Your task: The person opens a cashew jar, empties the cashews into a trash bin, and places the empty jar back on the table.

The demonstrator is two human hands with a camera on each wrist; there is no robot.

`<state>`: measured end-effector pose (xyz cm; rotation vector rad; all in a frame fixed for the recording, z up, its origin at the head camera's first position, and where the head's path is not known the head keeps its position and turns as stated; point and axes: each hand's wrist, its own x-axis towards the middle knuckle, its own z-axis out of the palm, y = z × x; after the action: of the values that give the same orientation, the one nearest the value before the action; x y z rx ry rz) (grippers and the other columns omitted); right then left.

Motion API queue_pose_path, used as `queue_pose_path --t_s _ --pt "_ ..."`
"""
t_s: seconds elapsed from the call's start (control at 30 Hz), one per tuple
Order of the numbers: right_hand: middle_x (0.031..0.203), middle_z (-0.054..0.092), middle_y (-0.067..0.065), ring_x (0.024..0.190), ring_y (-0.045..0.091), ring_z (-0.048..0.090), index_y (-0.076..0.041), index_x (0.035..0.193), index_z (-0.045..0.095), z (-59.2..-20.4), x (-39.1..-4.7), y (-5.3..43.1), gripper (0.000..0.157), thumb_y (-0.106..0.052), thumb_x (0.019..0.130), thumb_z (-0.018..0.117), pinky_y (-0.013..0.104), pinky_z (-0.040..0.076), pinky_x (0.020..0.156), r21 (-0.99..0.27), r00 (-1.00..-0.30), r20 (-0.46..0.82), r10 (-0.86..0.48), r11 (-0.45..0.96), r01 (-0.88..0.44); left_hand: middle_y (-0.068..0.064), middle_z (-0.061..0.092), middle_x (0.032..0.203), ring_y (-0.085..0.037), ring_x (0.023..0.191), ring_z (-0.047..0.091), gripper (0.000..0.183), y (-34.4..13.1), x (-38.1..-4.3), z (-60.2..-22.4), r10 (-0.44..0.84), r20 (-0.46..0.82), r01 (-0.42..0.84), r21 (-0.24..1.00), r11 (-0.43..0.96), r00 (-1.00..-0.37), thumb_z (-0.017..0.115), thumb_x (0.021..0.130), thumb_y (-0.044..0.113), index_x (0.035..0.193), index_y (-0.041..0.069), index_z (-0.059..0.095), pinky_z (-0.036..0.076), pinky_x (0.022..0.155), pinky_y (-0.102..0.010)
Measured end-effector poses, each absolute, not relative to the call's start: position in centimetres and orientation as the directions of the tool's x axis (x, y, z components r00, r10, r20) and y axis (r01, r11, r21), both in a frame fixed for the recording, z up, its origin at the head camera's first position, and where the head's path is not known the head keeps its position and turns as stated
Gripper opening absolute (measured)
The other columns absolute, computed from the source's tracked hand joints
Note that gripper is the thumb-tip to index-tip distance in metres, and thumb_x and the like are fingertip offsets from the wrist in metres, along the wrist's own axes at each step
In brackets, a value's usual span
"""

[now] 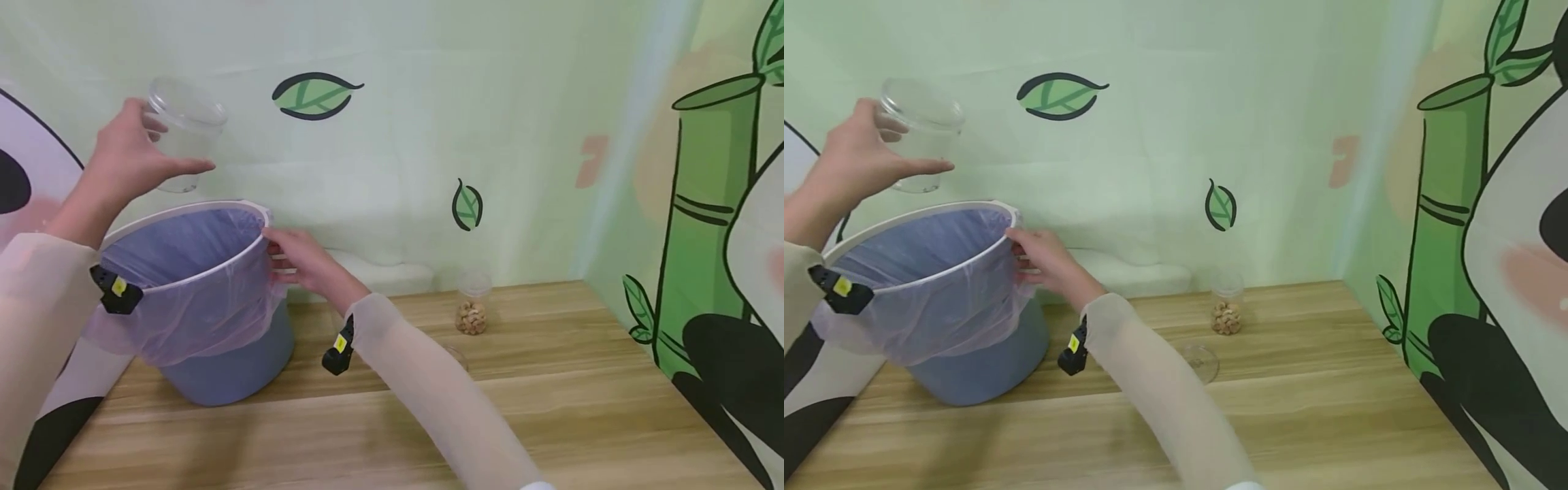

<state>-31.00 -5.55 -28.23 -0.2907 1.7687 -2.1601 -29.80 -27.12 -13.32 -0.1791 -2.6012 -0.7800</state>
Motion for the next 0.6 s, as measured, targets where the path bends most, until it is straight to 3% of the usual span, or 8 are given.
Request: queue_pose_path --t_s 0.1,0.27,0.6 --pt "0.098 0.064 0.007 0.091 0.025 0.064 -0.006 0.103 0.063 -28.4 -30.7 -4.2 0.024 -0.029 0.105 0.057 0.046 0.054 0.095 -0.996 -0.911 0.015 -0.411 -0.087 0.023 -0.022 0.035 0.157 -0.042 0.142 0.037 0.11 -26.8 -28.5 -13.1 -0.018 0.438 0.237 0.521 0.82 -0.899 0.083 0.08 0.049 0.157 0.008 0.018 0.042 0.099 -0.061" --pt "0.112 0.069 0.012 0.1 0.03 0.066 -0.006 0.117 0.064 -28.4 -30.1 -0.3 0.026 -0.028 0.105 0.057 0.046 0.054 0.095 -0.987 -0.893 0.116 -0.434 0.051 -0.153 -0.013 0.034 0.16 -0.031 0.148 0.033 0.104 -25.7 -26.5 -13.1 -0.034 0.464 0.273 0.578 0.769 -0.885 0.084 0.08 0.045 0.158 0.023 0.019 0.036 0.111 -0.057" --pt "0.114 0.073 0.004 0.101 0.022 0.067 -0.009 0.124 0.061 -29.3 -27.2 7.4 0.025 -0.024 0.105 0.056 0.036 0.056 0.088 -0.921 -0.87 0.138 -0.474 0.261 -0.288 -0.01 0.043 0.151 -0.034 0.139 0.041 0.097 -22.4 -21.7 -14.9 0.053 0.526 0.397 0.569 0.72 -0.849 0.09 0.077 0.036 0.153 0.029 0.03 0.037 0.111 -0.052"
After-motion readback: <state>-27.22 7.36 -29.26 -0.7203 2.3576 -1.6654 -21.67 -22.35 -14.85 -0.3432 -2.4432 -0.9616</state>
